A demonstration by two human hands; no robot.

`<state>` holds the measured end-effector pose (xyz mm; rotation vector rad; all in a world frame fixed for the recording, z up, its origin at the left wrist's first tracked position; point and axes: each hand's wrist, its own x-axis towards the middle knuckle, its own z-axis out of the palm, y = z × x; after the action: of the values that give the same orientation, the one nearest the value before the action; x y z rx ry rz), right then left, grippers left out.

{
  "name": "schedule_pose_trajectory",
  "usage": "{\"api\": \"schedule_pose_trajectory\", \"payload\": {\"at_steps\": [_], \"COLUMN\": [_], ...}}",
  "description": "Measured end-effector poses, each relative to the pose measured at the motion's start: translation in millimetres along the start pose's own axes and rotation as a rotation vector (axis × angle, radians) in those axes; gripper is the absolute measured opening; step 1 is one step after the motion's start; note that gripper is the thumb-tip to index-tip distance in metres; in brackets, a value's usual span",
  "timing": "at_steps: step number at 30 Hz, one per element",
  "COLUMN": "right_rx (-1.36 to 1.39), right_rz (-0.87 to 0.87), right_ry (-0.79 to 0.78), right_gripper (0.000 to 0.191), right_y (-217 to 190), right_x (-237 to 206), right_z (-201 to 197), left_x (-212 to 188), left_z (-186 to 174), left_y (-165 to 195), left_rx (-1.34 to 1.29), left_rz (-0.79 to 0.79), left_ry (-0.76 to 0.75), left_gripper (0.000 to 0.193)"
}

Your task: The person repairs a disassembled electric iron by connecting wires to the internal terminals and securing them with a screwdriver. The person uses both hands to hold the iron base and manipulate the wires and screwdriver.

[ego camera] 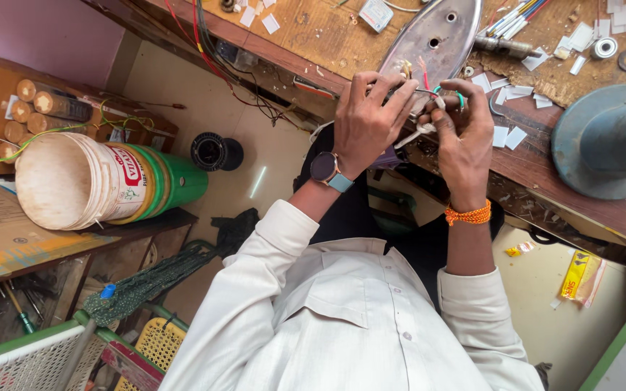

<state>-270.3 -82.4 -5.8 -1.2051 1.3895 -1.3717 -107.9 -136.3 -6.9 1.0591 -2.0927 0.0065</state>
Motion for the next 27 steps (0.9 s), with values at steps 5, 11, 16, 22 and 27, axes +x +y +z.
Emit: {"api": "schedule_pose_trajectory", "payload": {"at_steps": [5,11,16,22,27], "right_rx": [0.095,-0.198,-0.493,-0.452,-0.479], "right_rz": [0.01,0.038,-0.358,-0.313,-0.36], "right_ry": [-0.005,0.095,0.19,0.086,0.111], "right_gripper": [0.035,0.025,0.01,0.015,0.018], "right_y": [-3,-6,-1,6,7], "right_x": [0,4,9,7,8], "right_z": [0,4,17,14,16], "left_x": [0,9,12,11,16], "left_z": [7,18,28,23,22], "left_y": [-7,-22,-21,-27,-33], "left_rx": [0.032,0.029,0.113,0.14,0.007], "left_rz": [0.033,0.184,0.183,0.236,0.296], "left_ry": [0.002,-0.098,-0.161,-0.159,-0.13], "left_gripper": [0.019,0.021,0.028,0.033,0.027]}}
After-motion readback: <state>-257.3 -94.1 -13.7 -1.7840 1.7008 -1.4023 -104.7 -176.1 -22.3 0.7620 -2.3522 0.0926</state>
